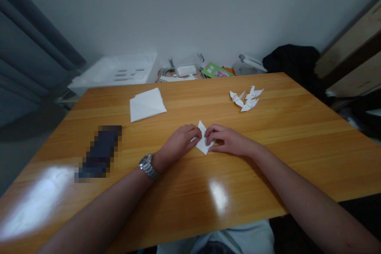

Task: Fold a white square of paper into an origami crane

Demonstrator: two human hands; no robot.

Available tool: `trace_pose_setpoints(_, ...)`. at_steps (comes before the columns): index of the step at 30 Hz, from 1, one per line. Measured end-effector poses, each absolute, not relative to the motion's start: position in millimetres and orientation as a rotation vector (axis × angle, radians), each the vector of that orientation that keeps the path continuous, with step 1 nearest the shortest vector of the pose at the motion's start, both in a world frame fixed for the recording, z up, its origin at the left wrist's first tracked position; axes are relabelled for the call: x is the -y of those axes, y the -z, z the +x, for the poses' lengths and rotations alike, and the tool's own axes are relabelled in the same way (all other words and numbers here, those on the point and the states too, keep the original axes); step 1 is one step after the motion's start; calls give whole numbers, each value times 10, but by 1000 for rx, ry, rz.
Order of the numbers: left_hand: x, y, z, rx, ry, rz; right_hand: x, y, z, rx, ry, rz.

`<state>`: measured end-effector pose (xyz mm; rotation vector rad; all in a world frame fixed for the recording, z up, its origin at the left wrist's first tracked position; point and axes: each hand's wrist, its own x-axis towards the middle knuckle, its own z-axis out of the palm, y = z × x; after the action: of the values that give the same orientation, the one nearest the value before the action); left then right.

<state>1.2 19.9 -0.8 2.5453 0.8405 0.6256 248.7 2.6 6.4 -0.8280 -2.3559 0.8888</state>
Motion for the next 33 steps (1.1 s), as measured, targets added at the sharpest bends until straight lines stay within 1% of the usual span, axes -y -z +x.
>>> trace_pose_setpoints(9,-209,29,1,-827,-624,2545,-20,-71,2490,2349,-919,-820)
trace_pose_setpoints(20,-150,-85,-19,-692,-659,2514,3,-153,2465,2295,-936,-911)
trace_pose_setpoints(29,-151,-68,-37,-697,-647,2534,12,-156,2479,2258,-956,-948)
trace_pose_setpoints(33,-144,-76,-36,-772,-648,2495,9,-132,2493,2256,-953,-938)
